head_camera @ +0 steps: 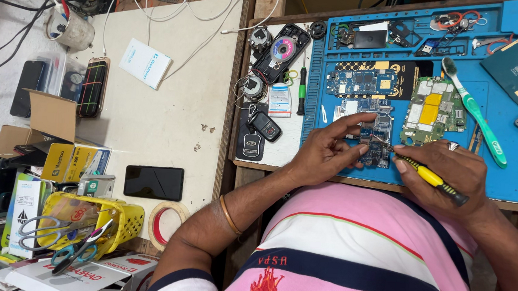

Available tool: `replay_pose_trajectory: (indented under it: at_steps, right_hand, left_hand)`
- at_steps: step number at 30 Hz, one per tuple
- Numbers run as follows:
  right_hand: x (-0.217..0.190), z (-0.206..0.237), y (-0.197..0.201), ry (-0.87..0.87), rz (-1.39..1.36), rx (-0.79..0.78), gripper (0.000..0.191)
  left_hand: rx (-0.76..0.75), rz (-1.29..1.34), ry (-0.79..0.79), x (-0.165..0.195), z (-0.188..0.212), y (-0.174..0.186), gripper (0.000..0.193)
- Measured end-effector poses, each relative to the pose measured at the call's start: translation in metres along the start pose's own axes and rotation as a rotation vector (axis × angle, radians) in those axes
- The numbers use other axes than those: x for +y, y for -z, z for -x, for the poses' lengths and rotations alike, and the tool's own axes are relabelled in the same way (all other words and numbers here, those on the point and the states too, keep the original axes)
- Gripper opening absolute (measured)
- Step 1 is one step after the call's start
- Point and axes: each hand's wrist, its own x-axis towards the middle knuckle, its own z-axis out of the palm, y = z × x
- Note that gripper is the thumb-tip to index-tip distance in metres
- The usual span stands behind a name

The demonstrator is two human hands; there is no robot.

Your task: The person works at a repair bench on a disassembled phone motherboard, holding the small circuit board with one hand while using a yellow-handled screwdriver with the other to unscrew and adjust components. They reposition the board repeatedly on the blue mat and continue working on its parts throughout the episode.

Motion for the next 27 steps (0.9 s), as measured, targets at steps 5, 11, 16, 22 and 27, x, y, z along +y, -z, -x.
replay_pose_trajectory:
  at_steps: [5, 11, 16, 22, 27]
  right_hand:
    - [-0.0013, -0.0056, 0.0002, 0.042, -0.020, -0.041, 0.022]
    - [0.0049, -0.0002, -0.0005, 0.020, -0.046, -0.038, 0.022]
    - [0.0061, -0.0020, -0.0023, 0.038, -0.044, -0.033, 0.023]
    - [0.0039, -0.0027, -0.0030, 0.018, -0.065, -0.051, 0.019]
    - [0.0065, 0.0015, -0.0061, -0.004, -0.054, -0.040, 0.019]
  left_hand:
    - [0.022, -0.050, -0.017, -0.0037, 0.0014, 0.0037, 0.074]
    - [0.032, 0.049, 0.071, -0.0100, 0.0007, 0.0035, 0.083]
    - [0.040, 0.061, 0.074, -0.0087, -0.0015, 0.0045, 0.084]
    - [0.048, 0.014, 0.088, -0.0045, -0.0028, 0.0031, 0.092]
    - [0.060, -0.003, 0.092, -0.0061, -0.0008, 0.0047, 0.096]
